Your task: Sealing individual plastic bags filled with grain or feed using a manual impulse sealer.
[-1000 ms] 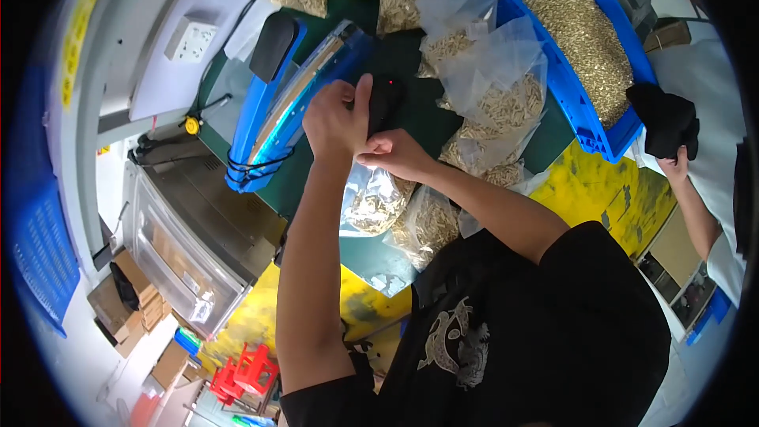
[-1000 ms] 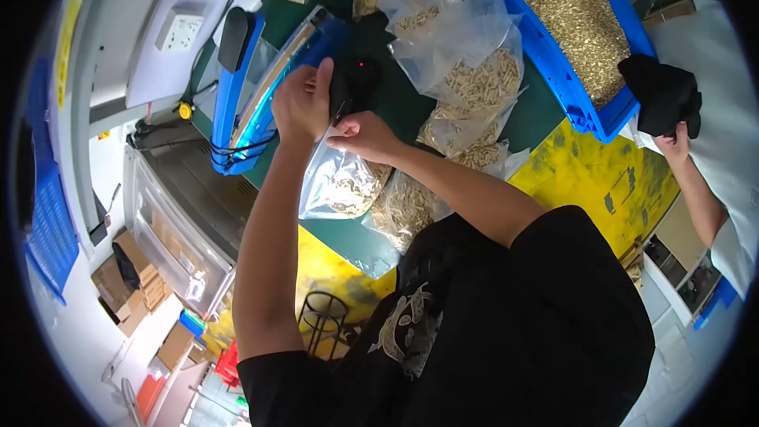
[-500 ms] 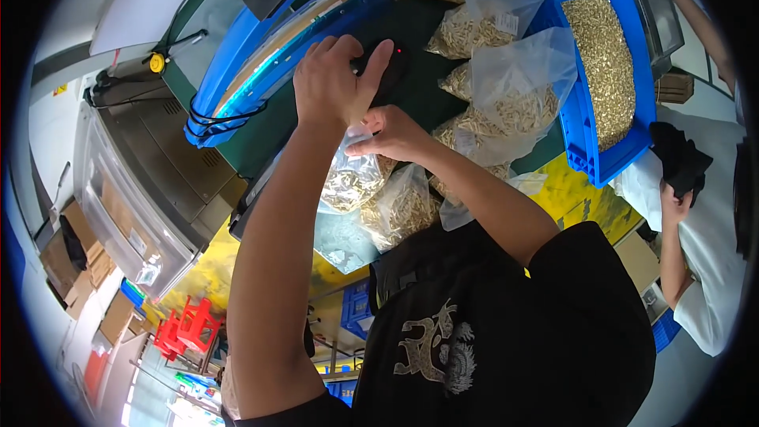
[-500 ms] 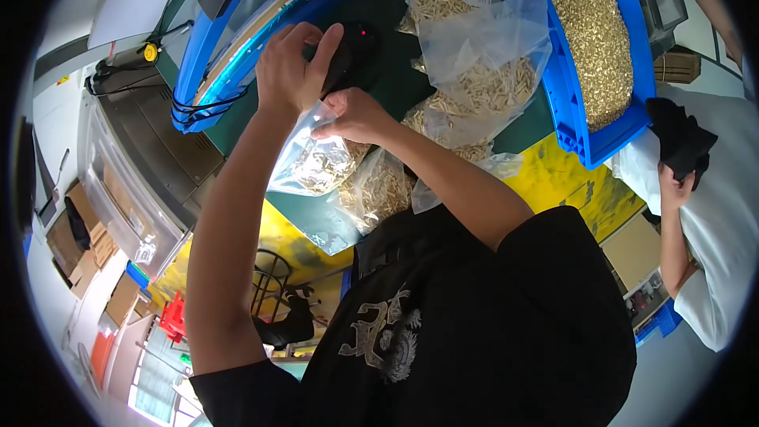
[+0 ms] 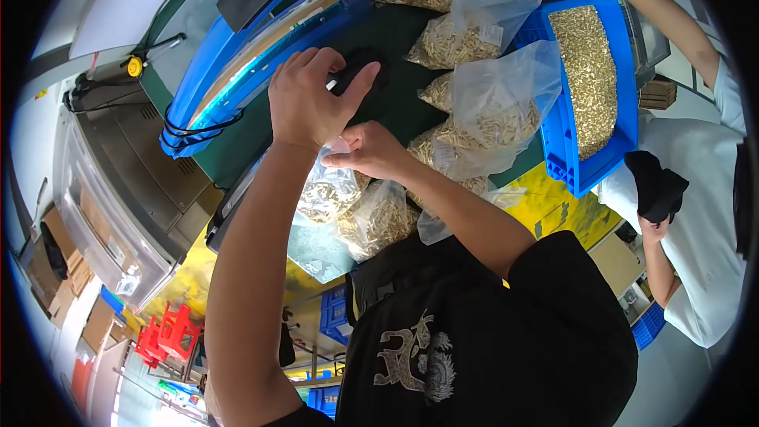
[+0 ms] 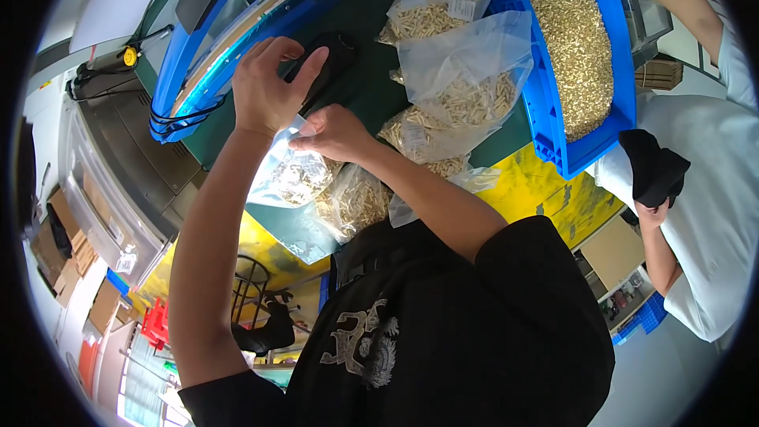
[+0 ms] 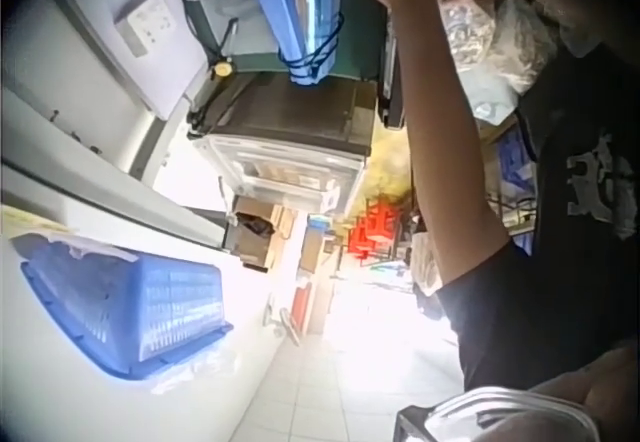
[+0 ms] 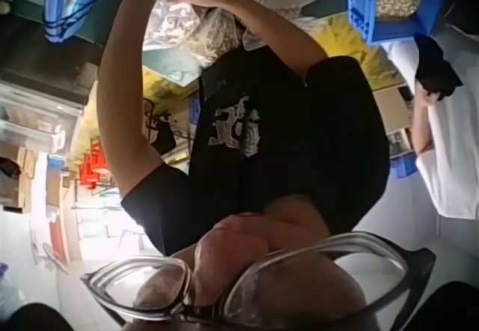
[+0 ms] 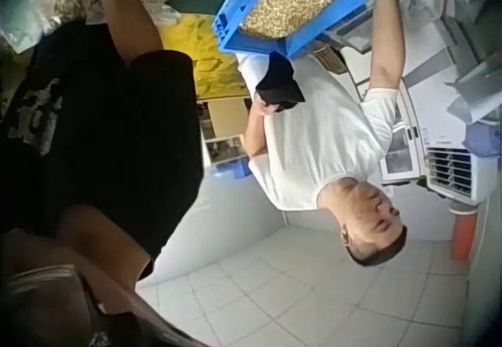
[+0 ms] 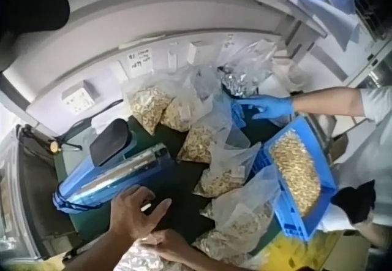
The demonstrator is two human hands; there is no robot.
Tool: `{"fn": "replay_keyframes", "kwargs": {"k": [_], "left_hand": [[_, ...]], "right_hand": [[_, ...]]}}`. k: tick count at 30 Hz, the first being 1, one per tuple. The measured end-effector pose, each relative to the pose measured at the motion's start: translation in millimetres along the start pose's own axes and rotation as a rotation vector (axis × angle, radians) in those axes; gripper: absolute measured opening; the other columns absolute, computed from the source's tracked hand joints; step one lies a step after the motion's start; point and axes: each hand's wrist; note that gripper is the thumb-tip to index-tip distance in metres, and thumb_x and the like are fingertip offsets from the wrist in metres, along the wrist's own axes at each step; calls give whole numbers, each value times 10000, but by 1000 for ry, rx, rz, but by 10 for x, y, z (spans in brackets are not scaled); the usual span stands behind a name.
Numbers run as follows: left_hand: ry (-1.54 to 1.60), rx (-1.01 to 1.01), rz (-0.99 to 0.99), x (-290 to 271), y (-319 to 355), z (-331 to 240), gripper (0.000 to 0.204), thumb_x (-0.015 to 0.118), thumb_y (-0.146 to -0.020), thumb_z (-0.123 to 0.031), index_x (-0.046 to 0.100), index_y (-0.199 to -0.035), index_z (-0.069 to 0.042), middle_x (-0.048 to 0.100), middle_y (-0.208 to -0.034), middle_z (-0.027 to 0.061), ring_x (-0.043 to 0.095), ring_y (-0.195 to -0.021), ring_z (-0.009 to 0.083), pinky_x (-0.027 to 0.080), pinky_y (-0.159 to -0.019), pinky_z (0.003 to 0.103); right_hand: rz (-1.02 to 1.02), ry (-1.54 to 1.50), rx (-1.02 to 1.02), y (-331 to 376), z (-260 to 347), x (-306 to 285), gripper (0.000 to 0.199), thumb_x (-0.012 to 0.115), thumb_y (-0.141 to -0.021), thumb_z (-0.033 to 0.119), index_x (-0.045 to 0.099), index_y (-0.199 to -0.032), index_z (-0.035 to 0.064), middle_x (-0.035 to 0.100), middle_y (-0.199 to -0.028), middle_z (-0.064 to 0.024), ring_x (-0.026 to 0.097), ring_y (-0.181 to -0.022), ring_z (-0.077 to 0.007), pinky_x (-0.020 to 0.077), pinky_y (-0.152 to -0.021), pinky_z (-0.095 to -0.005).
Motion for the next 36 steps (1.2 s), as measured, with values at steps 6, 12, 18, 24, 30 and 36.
{"fn": "replay_keyframes", "kwargs": {"k": [6, 12, 18, 24, 30, 36], "left_hand": [[-122, 147, -86, -35, -11, -81, 377, 707, -740, -440, 615, -738, -74, 613, -750, 60, 604, -752, 280, 467, -665, 384], [-52, 345, -264, -423, 268, -179, 491, 760, -649, -493, 581, -809, -65, 576, -745, 106, 587, -736, 317, 479, -669, 390], [77, 227, -922, -2219, 1439, -464, 407, 727, -709, -323, 627, -949, -10, 624, -883, 119, 605, -780, 224, 486, -690, 335], [641, -346, -1695, -2997, 3081, 520, 559, 283, -979, -485, 474, -1245, -32, 565, -1158, 201, 563, -1075, 330, 430, -974, 446], [1298, -794, -1726, -2768, 4176, 1597, 708, 413, -925, -536, 260, -1394, -29, 379, -1372, 159, 368, -1266, 358, 339, -1056, 497], [-155, -1054, -1391, -1886, 3723, 1131, 713, 584, -905, -341, 226, -1404, 21, 311, -1397, 248, 410, -1240, 359, 412, -996, 438]], "right_hand": [[-231, 454, -75, 116, -65, 19, 405, 690, -738, 420, 681, -894, 46, 675, -829, -132, 644, -773, -286, 502, -721, -356], [-481, 784, -364, 529, 109, 318, 459, 717, -719, 370, 629, -1016, 33, 637, -947, -144, 616, -871, -308, 488, -746, -413], [-565, 1011, -653, 714, 121, 432, 487, 690, -774, 270, 548, -1148, -7, 570, -1098, -176, 520, -1065, -357, 418, -884, -443], [-281, 1229, -886, 302, 227, 1565, 766, 632, -813, 405, 346, -1350, -60, 376, -1380, -246, 312, -1312, -402, 232, -1093, -483], [-126, 1501, -865, -29, -80, 1880, 849, 579, -828, 490, 266, -1390, -64, 224, -1472, -236, 159, -1393, -363, 114, -1142, -461], [-188, 1513, -945, -65, 47, 1384, 831, 585, -811, 504, 321, -1369, -53, 259, -1457, -230, 199, -1382, -349, 130, -1136, -469]]}}
Point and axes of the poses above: each hand's wrist, its own y-axis away from the middle knuckle, its own x-axis out of the palm, z = x × y
